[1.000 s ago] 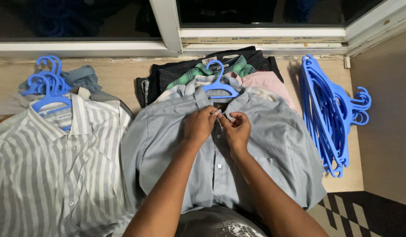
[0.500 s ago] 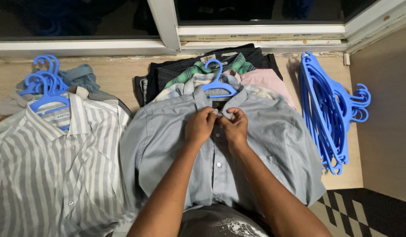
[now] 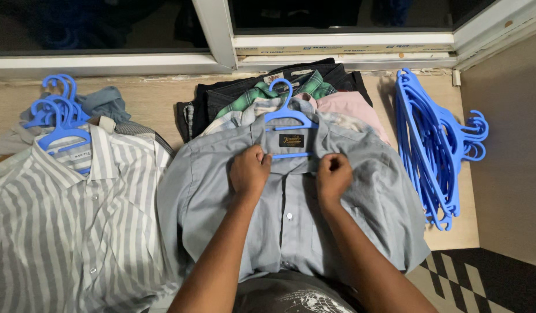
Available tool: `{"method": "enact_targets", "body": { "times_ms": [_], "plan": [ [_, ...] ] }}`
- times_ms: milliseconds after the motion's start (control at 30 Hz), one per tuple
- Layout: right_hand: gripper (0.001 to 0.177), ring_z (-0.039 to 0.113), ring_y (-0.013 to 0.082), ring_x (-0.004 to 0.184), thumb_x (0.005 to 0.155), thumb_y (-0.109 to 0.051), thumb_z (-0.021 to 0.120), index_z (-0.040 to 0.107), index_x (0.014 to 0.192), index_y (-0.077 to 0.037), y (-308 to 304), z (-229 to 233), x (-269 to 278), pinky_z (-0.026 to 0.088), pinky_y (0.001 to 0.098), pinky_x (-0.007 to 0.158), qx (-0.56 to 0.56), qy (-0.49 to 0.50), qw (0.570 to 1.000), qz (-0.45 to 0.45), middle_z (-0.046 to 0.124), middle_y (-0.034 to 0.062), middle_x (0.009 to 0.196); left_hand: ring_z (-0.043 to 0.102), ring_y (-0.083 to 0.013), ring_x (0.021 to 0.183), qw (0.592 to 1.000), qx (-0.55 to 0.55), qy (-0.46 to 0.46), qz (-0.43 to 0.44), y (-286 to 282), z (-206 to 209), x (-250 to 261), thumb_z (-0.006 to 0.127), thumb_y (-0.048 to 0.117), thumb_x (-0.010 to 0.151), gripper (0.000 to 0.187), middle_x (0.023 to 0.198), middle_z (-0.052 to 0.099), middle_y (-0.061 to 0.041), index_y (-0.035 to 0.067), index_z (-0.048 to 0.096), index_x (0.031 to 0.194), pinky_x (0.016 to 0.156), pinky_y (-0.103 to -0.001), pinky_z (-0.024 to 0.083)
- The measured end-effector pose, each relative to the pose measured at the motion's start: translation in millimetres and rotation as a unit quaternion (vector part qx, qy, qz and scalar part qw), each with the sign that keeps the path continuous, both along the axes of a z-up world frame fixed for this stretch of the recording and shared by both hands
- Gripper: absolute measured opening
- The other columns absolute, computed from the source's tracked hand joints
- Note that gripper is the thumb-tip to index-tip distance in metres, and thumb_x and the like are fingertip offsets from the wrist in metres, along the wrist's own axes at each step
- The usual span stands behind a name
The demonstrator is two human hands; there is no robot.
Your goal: The person buttons several shirts and places them on blue plastic hangers. They handle a plaid shirt, a solid gray shirt, a striped shirt, a light green plaid shirt, and a black-and-white checkered shirt, buttoning each and then hanging it on a hanger.
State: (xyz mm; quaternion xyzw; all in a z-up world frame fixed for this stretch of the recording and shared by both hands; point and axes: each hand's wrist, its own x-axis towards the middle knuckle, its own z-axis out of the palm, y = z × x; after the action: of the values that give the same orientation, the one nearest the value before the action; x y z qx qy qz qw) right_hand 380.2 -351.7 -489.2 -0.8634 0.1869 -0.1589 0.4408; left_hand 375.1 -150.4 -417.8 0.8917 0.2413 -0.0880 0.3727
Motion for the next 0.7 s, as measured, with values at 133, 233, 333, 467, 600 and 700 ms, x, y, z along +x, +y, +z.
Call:
{"method": "enact_targets", "body": {
  "times_ms": [133, 233, 333, 467, 600, 700],
  "plan": [
    [0.007, 0.064, 0.0188, 0.063, 0.087, -0.009, 0.064, 0.067, 0.090, -0.004, -8, 15, -3, 0.052, 0.0357, 0.064, -0.031, -0.023, 0.999, -0.030, 0.066, 0.0068, 0.072, 0.062, -0.0311, 0.096, 0.970, 0.136, -0.191, -0.068, -8, 15, -8, 0.072, 0.024, 0.079, 0.013, 0.094, 0.069, -0.006, 0.012, 0.067, 0.083, 0.085, -0.043, 0.050],
    [0.007, 0.061, 0.0226, 0.067, 0.083, -0.002, 0.063, 0.065, 0.091, -0.002, -5, 24, -5, 0.050, 0.0360, 0.067, -0.030, -0.011, 0.999, -0.007, 0.062, 0.0111, 0.078, 0.055, -0.0290, 0.107, 0.941, 0.253, -0.188, -0.124, -30, 17, -7, 0.067, 0.015, 0.086, 0.014, 0.115, 0.062, -0.007, 0.018, 0.075, 0.097, 0.089, -0.042, 0.045],
    [0.014, 0.059, 0.0249, 0.076, 0.078, 0.005, 0.062, 0.066, 0.089, -0.002, -5, 28, -9, 0.050, 0.0354, 0.070, -0.049, -0.043, 0.997, 0.049, 0.059, 0.0143, 0.091, 0.053, -0.0287, 0.106, 0.918, 0.290, -0.218, -0.159, -48, 13, -2, 0.063, 0.011, 0.082, 0.029, 0.125, 0.057, -0.009, 0.020, 0.077, 0.106, 0.084, -0.046, 0.043],
    [0.023, 0.060, 0.0249, 0.080, 0.080, 0.009, 0.057, 0.069, 0.094, -0.005, -4, 30, -8, 0.051, 0.0352, 0.075, -0.031, -0.051, 0.996, 0.067, 0.060, 0.0123, 0.098, 0.057, -0.0255, 0.112, 0.901, 0.271, -0.233, -0.247, -58, 4, 9, 0.064, 0.017, 0.082, 0.021, 0.121, 0.064, -0.005, 0.019, 0.076, 0.098, 0.090, -0.047, 0.044],
    [0.026, 0.060, 0.0230, 0.086, 0.082, 0.008, 0.057, 0.060, 0.106, 0.000, -6, 32, -10, 0.051, 0.0350, 0.079, -0.021, -0.093, 0.993, 0.076, 0.058, 0.0126, 0.103, 0.059, -0.0244, 0.111, 0.935, 0.139, -0.209, -0.251, -51, -5, 12, 0.068, 0.015, 0.086, 0.020, 0.107, 0.070, -0.002, 0.017, 0.077, 0.103, 0.094, -0.045, 0.043],
    [0.030, 0.057, 0.0158, 0.073, 0.086, -0.005, 0.073, 0.053, 0.108, 0.000, -4, 37, -14, 0.050, 0.0302, 0.068, 0.055, -0.065, 0.995, 0.045, 0.054, 0.0089, 0.096, 0.061, -0.0234, 0.110, 0.937, 0.044, -0.240, -0.249, -33, -8, 11, 0.068, 0.005, 0.085, 0.023, 0.103, 0.072, 0.001, 0.017, 0.077, 0.103, 0.095, -0.043, 0.044]
  ]
}}
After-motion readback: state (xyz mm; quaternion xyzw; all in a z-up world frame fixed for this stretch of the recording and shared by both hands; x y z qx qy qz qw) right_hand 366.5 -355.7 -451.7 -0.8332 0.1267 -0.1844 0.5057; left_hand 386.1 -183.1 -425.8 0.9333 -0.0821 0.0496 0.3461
